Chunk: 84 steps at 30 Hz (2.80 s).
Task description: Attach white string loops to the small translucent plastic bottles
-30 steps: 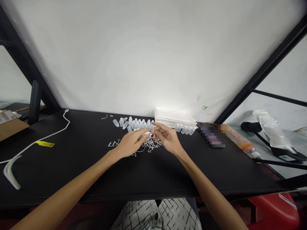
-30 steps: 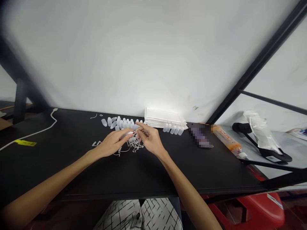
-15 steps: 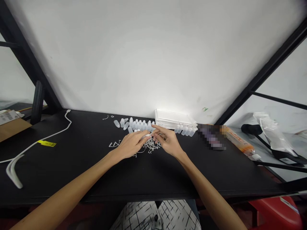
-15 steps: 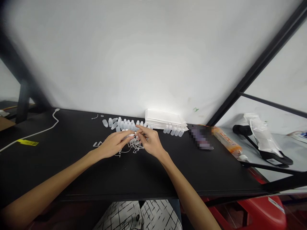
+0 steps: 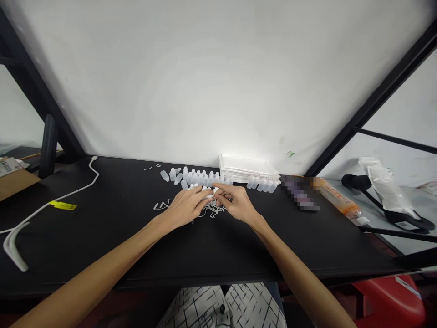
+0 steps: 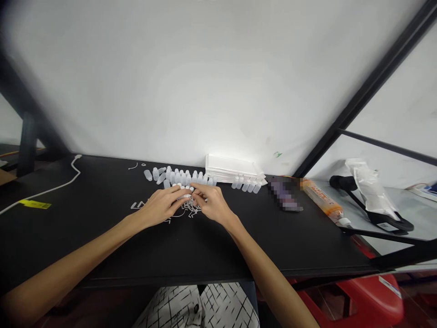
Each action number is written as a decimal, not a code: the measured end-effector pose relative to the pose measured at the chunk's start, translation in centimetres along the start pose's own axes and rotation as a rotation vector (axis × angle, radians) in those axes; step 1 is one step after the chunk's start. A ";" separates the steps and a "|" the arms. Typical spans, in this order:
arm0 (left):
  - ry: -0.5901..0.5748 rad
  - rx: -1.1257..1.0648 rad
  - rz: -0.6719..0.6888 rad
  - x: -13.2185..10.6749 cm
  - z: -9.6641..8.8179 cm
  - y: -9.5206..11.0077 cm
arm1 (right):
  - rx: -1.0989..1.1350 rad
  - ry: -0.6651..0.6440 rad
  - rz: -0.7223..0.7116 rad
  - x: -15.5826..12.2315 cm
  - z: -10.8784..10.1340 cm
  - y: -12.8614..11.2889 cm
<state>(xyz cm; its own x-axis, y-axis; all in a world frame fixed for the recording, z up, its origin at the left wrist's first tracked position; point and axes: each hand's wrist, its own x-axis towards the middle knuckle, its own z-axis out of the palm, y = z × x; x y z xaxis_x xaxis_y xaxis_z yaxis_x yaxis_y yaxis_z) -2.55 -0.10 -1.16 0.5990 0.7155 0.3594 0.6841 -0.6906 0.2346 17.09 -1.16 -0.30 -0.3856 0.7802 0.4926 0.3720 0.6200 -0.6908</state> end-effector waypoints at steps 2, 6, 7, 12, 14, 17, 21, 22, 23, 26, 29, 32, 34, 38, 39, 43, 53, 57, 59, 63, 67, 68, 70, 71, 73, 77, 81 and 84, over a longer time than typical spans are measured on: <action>-0.007 -0.024 0.017 0.0 0.2 -0.2 | 0.007 -0.004 0.019 0.0 0.2 0.1; -0.023 -0.116 0.022 0.1 0.2 -0.4 | 0.033 -0.014 0.054 0.0 0.4 0.2; -0.027 -0.139 0.023 0.1 0.1 -0.3 | 0.044 -0.018 0.063 0.1 0.4 0.2; -0.029 -0.282 0.034 0.3 -0.9 0.1 | 0.240 0.004 0.119 0.3 -0.4 -0.2; -0.010 -0.347 0.020 0.3 -1.2 0.3 | 0.337 0.020 0.154 0.5 -0.8 -0.2; 0.012 -0.404 -0.021 0.1 -1.2 0.5 | 0.386 0.044 0.180 0.6 -1.0 -0.2; 0.013 -0.429 -0.060 0.0 -0.7 0.4 | 0.370 0.111 0.189 0.9 -1.2 -0.2; 0.018 -0.427 -0.064 0.0 -0.7 0.4 | 0.349 0.135 0.189 0.9 -1.5 -0.2; 0.026 -0.419 -0.068 -0.1 -0.6 0.4 | 0.309 0.160 0.187 0.9 -1.9 -0.2; 0.077 -0.344 -0.077 -0.1 -0.8 0.4 | 0.070 0.266 0.163 0.8 -4.2 0.1; 0.123 -0.252 -0.087 0.0 -1.0 0.4 | -0.198 0.410 0.126 0.3 -7.3 0.9; 0.114 -0.216 -0.102 0.1 -1.0 0.4 | -0.448 0.515 0.123 -0.4 -10.2 2.0; 0.091 -0.198 -0.112 0.1 -1.0 0.3 | -0.560 0.556 0.158 -1.0 -11.8 2.7; 0.074 -0.139 -0.110 0.1 -0.9 0.2 | -0.720 0.694 0.288 -2.3 -14.5 3.8; 0.076 -0.120 -0.110 0.1 -0.9 0.0 | -0.751 0.743 0.328 -2.6 -15.1 4.1; 0.102 -0.030 -0.114 0.2 -0.8 -0.6 | -0.847 0.926 0.513 -3.8 -16.6 4.9; 0.079 0.062 -0.109 0.2 -0.3 -1.5 | -1.027 0.719 0.793 -3.8 -15.5 6.6; 0.046 0.066 -0.114 0.2 -0.4 -1.3 | -1.036 0.636 0.838 -3.6 -15.2 7.3; 0.044 0.068 -0.113 0.2 -0.5 -1.2 | -1.036 0.620 0.850 -3.6 -15.2 7.5; 0.052 0.078 -0.101 0.2 -0.4 -1.3 | -1.032 0.588 0.871 -3.7 -15.3 7.6; 0.053 0.078 -0.099 0.3 -0.2 -1.5 | -1.031 0.628 0.902 -3.7 -15.4 7.2; 0.049 0.082 -0.105 0.3 -0.2 -1.6 | -1.035 0.658 0.891 -3.7 -15.4 7.0; 0.030 0.099 -0.120 0.4 -0.1 -1.8 | -1.046 0.745 0.838 -3.6 -15.3 6.6; 0.015 0.110 -0.127 0.4 -0.1 -1.9 | -1.049 0.797 0.795 -3.5 -15.2 6.3; -0.009 0.127 -0.139 0.4 0.0 -2.1 | -1.039 0.882 0.677 -3.0 -14.5 5.8; -0.012 0.118 -0.165 0.4 -0.2 -2.3 | -0.910 0.791 0.348 -1.3 -11.3 4.5; 0.014 0.090 -0.184 0.4 -0.6 -2.3 | -0.735 0.389 0.162 0.9 -6.8 3.8; 0.013 0.112 -0.183 0.5 -0.7 -2.4 | -0.800 0.175 0.200 2.0 -4.3 3.8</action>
<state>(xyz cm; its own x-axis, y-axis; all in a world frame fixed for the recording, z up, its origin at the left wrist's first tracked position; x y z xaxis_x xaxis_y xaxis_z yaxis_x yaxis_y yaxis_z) -4.16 1.79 -0.93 0.4561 0.8257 0.3319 0.8232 -0.5331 0.1951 21.40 3.13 0.31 -0.1369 0.8424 0.5212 0.9310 0.2891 -0.2227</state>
